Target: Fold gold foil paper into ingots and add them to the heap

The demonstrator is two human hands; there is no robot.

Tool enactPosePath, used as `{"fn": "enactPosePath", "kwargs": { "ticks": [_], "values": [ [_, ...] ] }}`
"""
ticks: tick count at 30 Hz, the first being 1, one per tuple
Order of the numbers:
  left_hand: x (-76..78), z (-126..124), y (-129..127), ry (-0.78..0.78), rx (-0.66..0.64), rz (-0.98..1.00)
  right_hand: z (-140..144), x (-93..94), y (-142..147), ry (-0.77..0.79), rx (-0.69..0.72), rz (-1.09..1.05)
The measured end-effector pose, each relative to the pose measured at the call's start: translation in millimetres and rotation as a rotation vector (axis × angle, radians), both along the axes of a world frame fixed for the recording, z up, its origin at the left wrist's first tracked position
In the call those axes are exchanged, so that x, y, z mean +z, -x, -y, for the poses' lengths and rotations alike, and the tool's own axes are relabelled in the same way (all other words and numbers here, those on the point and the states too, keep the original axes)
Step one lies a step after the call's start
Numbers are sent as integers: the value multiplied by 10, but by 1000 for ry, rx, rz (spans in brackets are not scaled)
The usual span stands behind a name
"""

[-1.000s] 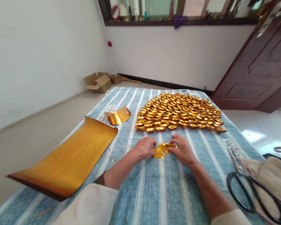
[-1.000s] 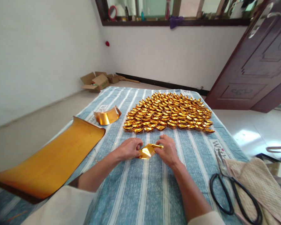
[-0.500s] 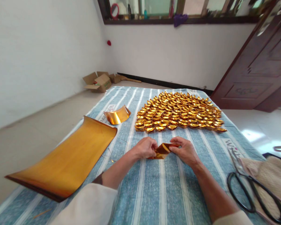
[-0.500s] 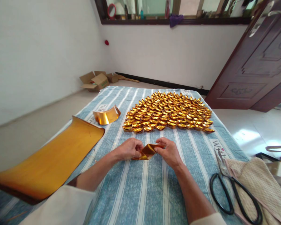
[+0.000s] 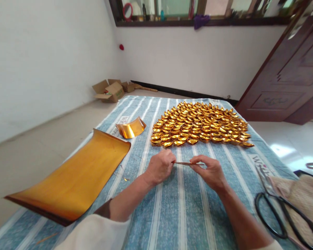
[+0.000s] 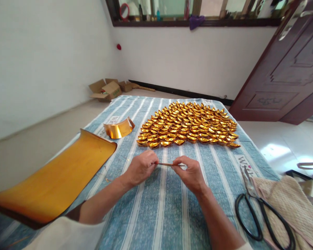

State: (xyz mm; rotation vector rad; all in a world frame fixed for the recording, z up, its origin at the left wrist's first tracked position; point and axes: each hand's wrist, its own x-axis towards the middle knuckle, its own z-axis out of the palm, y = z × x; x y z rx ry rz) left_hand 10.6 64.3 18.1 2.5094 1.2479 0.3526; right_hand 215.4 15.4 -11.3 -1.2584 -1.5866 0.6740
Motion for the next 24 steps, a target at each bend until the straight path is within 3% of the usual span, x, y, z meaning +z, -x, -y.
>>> {"fn": "enactPosePath", "kwargs": {
  "ticks": [3,6,9,17,24],
  "values": [
    [-159,110,57,-288,-57,-10,87,74,69,-224,124,187],
    [-305,212,134,-361,-100,18,134,77,120,-303,211,349],
    [-351,280,191,-285,-113,96,141,8,133,-248,227,401],
    [-231,278,206,49,-35,245,131,-88,171,16,125,196],
    [-267,253,165,49,16,253,130,-59,182,3,102,313]
  ]
}}
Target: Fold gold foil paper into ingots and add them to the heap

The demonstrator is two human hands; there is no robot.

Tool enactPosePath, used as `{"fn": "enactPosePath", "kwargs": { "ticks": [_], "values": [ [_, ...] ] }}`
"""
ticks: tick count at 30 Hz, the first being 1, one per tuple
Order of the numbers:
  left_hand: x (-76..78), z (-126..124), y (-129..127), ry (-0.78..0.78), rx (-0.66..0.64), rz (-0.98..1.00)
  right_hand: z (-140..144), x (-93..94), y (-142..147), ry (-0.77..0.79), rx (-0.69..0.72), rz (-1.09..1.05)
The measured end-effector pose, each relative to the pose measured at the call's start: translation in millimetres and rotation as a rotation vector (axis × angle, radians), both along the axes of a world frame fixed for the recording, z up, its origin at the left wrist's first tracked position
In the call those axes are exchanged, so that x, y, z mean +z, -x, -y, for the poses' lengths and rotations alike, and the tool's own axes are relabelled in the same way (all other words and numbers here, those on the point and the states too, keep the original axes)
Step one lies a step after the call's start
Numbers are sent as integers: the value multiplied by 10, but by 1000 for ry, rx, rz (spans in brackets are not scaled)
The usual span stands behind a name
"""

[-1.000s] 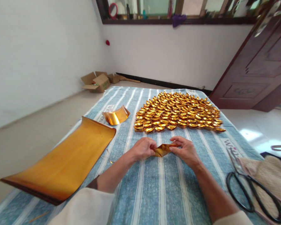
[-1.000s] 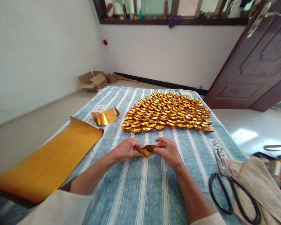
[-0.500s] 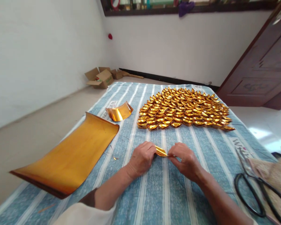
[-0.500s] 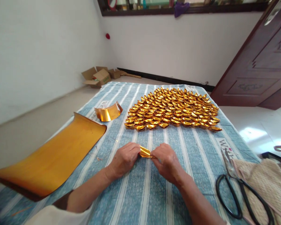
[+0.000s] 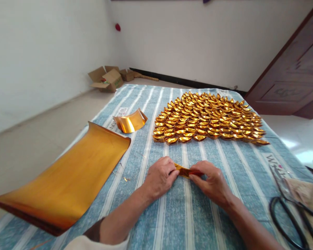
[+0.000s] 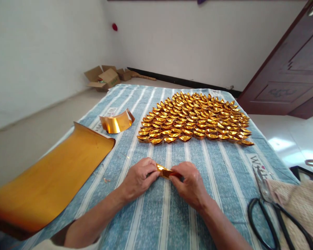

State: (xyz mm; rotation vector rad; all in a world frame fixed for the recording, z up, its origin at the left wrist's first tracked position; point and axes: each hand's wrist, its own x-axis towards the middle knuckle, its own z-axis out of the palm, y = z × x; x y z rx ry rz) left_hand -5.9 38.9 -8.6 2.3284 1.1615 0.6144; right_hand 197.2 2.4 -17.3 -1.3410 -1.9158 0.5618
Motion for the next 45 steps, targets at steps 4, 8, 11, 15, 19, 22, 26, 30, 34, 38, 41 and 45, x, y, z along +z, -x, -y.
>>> {"fn": "enactPosePath", "kwargs": {
  "ticks": [4,8,11,15,19,22,26,30,34,38,41,45],
  "values": [
    [-10,8,-30,-48,13,-26,9,-12,-3,-93,4,117],
    [-14,15,-47,-104,16,-52,45,-46,0,-181,-44,210],
    [-16,18,-51,-128,9,-66,68,-52,5,-184,-37,283],
    [-25,25,-53,-132,5,-89,83,-39,23,-174,-30,360],
    [-51,36,-59,-178,8,-107,107,-47,71,-203,-58,414],
    [-71,42,-64,-229,9,-125,133,-52,123,-236,-88,450],
    [-83,44,-66,-247,11,-147,164,-17,179,-230,-117,498],
    [-94,44,-64,-236,8,-157,186,26,196,-213,-107,508],
    [-110,50,-61,-211,16,-151,198,36,198,-232,-100,501],
    [-118,56,-68,-223,18,-156,196,33,207,-273,-102,488],
    [-127,57,-79,-244,25,-163,205,17,201,-298,-96,526],
    [-146,59,-90,-251,49,-160,241,-37,181,-281,-79,605]
  ]
}}
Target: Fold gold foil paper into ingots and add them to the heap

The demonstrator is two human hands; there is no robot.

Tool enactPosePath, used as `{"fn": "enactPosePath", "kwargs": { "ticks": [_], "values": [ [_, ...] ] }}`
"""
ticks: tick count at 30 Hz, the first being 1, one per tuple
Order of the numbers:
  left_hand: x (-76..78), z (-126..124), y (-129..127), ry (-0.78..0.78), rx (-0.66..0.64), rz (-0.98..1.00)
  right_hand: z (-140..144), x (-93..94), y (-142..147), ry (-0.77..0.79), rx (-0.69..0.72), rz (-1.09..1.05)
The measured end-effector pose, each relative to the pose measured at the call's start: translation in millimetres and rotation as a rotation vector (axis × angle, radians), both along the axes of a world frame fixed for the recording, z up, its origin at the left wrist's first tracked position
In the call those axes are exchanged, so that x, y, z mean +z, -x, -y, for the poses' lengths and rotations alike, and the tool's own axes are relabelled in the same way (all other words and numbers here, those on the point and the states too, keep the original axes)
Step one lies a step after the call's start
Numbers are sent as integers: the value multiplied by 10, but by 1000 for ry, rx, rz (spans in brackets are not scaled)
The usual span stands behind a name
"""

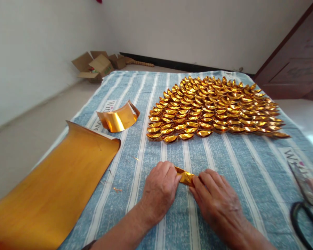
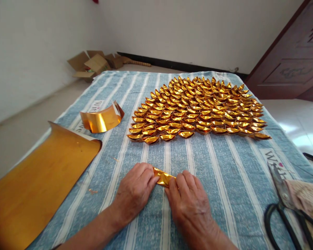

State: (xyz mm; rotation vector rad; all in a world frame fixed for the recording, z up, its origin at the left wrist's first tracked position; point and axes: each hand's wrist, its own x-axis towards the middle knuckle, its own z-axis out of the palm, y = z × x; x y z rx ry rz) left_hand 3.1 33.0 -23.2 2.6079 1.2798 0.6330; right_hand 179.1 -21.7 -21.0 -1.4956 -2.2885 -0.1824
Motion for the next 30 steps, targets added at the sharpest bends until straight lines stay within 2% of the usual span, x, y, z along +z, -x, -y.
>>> {"fn": "enactPosePath", "kwargs": {
  "ticks": [4,17,30],
  "values": [
    [-5,8,-11,-15,14,1,22,-36,23,-8,-16,-4],
    [3,18,-39,-63,25,-27,21,28,112,-41,-66,-4],
    [18,23,-61,-100,45,-55,54,18,146,11,-86,-13]
  ]
}}
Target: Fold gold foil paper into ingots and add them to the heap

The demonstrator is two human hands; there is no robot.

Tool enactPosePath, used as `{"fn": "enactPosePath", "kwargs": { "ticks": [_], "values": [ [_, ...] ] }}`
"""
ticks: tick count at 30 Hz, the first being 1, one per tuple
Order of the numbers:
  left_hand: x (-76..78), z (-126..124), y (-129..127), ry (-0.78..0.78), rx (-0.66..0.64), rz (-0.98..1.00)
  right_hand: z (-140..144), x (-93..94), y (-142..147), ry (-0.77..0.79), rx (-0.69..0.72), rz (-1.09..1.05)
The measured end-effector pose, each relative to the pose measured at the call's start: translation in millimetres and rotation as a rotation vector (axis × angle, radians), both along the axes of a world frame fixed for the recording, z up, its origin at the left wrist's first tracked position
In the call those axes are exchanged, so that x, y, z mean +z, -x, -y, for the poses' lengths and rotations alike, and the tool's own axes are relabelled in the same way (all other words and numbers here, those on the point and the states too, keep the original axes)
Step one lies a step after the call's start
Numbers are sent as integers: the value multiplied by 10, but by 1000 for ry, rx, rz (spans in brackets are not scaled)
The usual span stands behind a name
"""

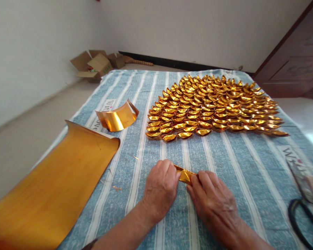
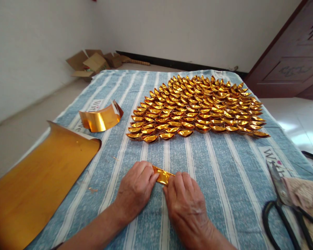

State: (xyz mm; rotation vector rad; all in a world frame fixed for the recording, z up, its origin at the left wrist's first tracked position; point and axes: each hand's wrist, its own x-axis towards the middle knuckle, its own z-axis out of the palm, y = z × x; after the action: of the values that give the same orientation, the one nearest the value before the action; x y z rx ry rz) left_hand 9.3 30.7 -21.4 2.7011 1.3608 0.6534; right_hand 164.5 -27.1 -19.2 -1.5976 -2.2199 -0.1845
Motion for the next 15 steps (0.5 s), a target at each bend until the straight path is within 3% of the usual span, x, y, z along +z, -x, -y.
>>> {"fn": "enactPosePath", "kwargs": {
  "ticks": [15],
  "values": [
    [23,3,20,115,104,29,-19,-14,8,-16,-13,57]
  ]
}}
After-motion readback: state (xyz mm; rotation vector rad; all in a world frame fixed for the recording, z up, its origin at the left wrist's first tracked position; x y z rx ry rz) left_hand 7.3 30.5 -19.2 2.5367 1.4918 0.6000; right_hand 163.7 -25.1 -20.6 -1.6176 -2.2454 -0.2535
